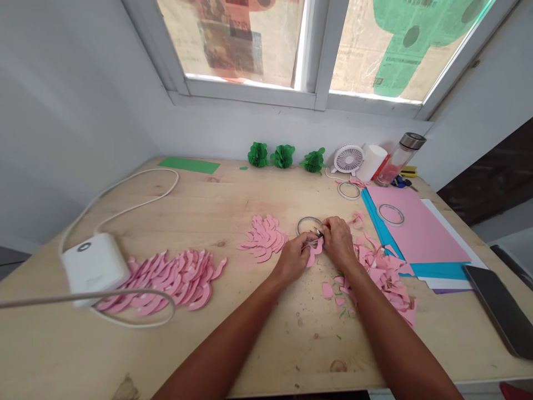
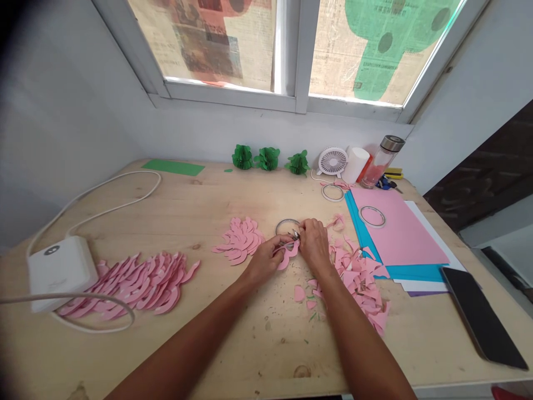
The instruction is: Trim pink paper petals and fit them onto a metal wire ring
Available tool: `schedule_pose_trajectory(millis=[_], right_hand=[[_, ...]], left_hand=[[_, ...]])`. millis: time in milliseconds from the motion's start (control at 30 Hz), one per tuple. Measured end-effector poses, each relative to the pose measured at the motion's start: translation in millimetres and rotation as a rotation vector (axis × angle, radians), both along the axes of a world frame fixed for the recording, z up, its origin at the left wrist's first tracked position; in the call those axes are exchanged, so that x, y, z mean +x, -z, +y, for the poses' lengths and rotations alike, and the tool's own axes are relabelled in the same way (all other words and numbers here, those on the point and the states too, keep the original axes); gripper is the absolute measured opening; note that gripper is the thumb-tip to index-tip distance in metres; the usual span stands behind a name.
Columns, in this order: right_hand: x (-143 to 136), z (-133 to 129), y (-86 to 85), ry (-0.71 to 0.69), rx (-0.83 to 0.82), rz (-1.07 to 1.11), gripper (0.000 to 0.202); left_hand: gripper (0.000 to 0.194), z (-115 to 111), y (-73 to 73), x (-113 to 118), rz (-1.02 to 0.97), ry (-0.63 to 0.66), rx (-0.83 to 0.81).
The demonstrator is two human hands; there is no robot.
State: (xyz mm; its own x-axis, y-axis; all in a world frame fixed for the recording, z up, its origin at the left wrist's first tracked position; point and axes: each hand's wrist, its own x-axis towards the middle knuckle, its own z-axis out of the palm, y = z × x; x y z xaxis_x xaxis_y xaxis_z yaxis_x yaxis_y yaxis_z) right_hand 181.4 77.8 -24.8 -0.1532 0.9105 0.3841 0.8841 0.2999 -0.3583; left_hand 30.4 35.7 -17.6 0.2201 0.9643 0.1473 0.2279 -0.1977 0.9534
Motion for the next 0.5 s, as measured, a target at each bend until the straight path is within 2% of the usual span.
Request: schedule_pose_trajectory(millis=[200, 500], right_hand=[[3.4, -0.4, -0.7, -0.096, -0.040, -0.053, 0.014], [6.7, 0.5, 0.8, -0.120, -0.032, -0.091, 0.012]], left_hand=[[0.036, 0.0, 0.7, -0.3, -0.012, -0.002, -0.002], [0.037, 0.5, 1.7, 0.2, -0.026, -0.003, -0.002]])
